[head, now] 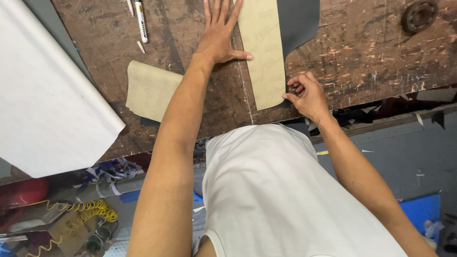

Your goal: The person cuts a strip of beige fabric with scissors on a workbench, then spreads a large sheet of black vinyl over the table and smooths it flat. They lay a newspaper sheet over the vinyl, measure it with a tape measure, and mark it with chalk.

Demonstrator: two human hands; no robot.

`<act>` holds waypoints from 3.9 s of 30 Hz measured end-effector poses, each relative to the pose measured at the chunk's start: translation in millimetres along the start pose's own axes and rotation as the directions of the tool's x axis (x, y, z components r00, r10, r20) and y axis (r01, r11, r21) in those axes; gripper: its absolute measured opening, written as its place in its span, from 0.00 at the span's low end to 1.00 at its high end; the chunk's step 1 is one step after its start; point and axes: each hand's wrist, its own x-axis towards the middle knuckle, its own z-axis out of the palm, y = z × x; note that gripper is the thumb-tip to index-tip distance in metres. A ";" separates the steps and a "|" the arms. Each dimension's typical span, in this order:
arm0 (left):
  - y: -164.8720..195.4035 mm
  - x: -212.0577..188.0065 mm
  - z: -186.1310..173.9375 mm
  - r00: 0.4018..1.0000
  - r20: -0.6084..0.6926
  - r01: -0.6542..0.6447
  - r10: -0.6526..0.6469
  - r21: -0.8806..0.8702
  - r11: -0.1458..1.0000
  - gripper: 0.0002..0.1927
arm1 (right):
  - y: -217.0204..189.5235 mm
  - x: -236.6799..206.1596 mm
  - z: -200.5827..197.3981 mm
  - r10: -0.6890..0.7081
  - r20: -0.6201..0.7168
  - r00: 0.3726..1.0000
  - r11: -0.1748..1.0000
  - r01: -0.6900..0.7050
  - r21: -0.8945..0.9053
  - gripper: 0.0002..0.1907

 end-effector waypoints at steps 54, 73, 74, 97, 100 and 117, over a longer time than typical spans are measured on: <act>38.9 13.4 -18.7 0.997 0.049 0.049 -0.057 0.148 0.988 0.85 | -11.3 44.3 -68.3 -0.391 0.137 0.910 0.876 0.414 -0.248 0.38; 73.5 23.3 -37.3 0.963 0.004 0.267 -0.269 0.104 0.958 0.81 | 91.0 176.6 -293.8 -0.122 -0.451 0.884 0.877 -0.116 -0.466 0.13; 71.2 22.1 -36.7 0.966 -0.011 0.258 -0.258 0.105 0.961 0.81 | 79.9 182.4 -284.3 -0.108 -0.447 0.888 0.890 -0.114 -0.442 0.11; 42.7 21.2 -77.2 0.954 0.115 0.249 -0.275 0.203 0.947 0.76 | -174.0 364.3 24.2 -0.620 0.192 0.761 0.666 0.639 -0.385 0.22; 36.9 21.5 -81.0 0.957 0.130 0.232 -0.259 0.191 0.954 0.76 | -172.2 367.2 28.6 -0.559 0.172 0.811 0.725 0.578 -0.375 0.15; 30.1 16.8 -78.4 0.965 0.103 0.220 -0.241 0.185 0.958 0.77 | -170.3 369.8 33.2 -0.499 0.041 0.866 0.810 0.483 -0.334 0.18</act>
